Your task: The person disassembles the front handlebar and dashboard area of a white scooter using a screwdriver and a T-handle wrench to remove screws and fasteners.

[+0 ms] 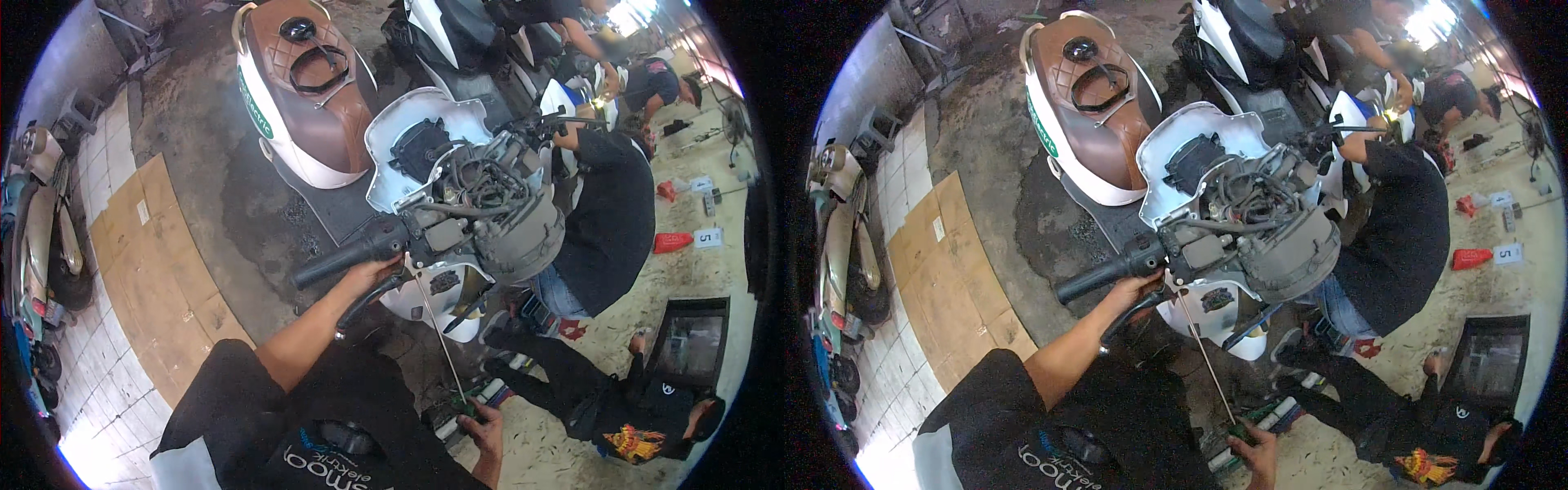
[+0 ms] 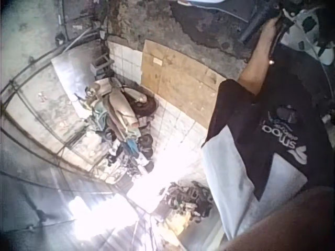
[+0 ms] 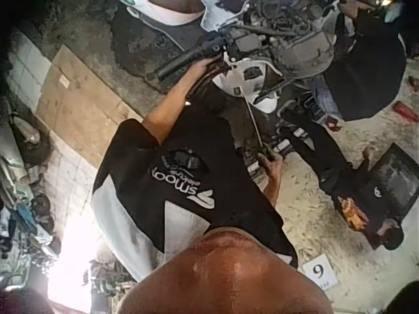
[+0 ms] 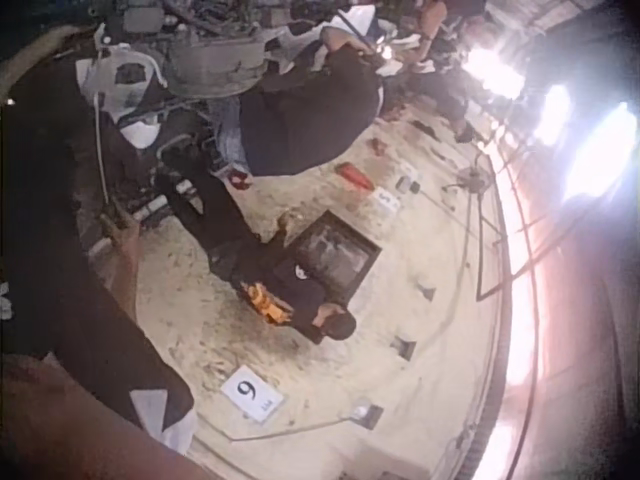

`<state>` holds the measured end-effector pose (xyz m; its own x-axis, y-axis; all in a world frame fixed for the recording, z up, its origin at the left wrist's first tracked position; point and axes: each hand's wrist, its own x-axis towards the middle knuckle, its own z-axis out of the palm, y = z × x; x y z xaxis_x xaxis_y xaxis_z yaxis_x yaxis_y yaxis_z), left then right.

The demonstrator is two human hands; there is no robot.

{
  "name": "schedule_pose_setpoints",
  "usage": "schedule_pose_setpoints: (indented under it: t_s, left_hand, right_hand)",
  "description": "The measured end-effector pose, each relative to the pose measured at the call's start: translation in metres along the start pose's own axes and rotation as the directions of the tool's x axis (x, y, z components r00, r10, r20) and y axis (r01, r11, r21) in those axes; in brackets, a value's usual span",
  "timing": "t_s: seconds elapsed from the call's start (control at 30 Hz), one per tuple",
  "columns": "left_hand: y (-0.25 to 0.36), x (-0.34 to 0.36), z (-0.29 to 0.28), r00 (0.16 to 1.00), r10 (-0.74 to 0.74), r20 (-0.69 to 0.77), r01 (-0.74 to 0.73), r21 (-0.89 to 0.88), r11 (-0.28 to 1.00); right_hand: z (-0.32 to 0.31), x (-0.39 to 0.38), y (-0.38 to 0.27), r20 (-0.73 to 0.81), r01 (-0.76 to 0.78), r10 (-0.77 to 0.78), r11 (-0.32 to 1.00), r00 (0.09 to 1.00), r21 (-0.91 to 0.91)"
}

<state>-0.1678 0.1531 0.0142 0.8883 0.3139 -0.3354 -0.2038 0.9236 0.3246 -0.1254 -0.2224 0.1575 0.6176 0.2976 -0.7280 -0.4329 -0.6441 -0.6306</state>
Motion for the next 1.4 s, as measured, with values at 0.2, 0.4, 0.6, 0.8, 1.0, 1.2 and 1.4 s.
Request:
schedule_pose_setpoints:
  t_s: [0.2, 0.4, 0.6, 0.8, 1.0, 1.2, 1.4]
  left_hand:
    - [0.008, 0.001, -0.007, 0.928, -0.132, -0.349, 0.305, 0.506, 0.806]
    - [0.004, -0.004, -0.001, 0.994, -0.013, -0.107, 0.041, 0.270, 0.962]
    - [0.003, 0.002, -0.010, 1.000, -0.014, 0.022, 0.010, 0.181, 0.984]
    - [0.020, -0.013, 0.024, 0.986, -0.009, -0.166, 0.077, 0.406, 0.911]
    - [0.038, -0.047, 0.026, 0.978, -0.203, 0.057, 0.127, 0.607, 0.785]
    - [0.042, -0.065, 0.063, 0.987, -0.151, -0.051, 0.140, 0.731, 0.668]
    - [0.045, -0.065, 0.069, 0.982, -0.172, -0.082, 0.179, 0.703, 0.688]
  right_hand:
    - [-0.004, 0.001, 0.000, 0.046, 0.000, 0.004, 0.996, 0.999, -0.087]
    - [-0.009, 0.018, 0.019, 0.081, 0.048, -0.045, 0.998, 0.996, -0.039]
    - [0.004, 0.058, 0.027, 0.171, 0.099, -0.099, 0.995, 0.980, 0.008]
    - [0.013, 0.094, 0.040, 0.324, 0.016, -0.050, 0.994, 0.945, 0.107]
    - [-0.002, 0.069, 0.079, 0.299, -0.076, 0.042, 0.992, 0.953, 0.104]
    - [-0.011, 0.037, 0.102, 0.217, -0.123, 0.053, 0.938, 0.975, 0.324]
    - [0.012, 0.022, 0.048, 0.131, -0.029, 0.027, 1.000, 0.991, 0.013]
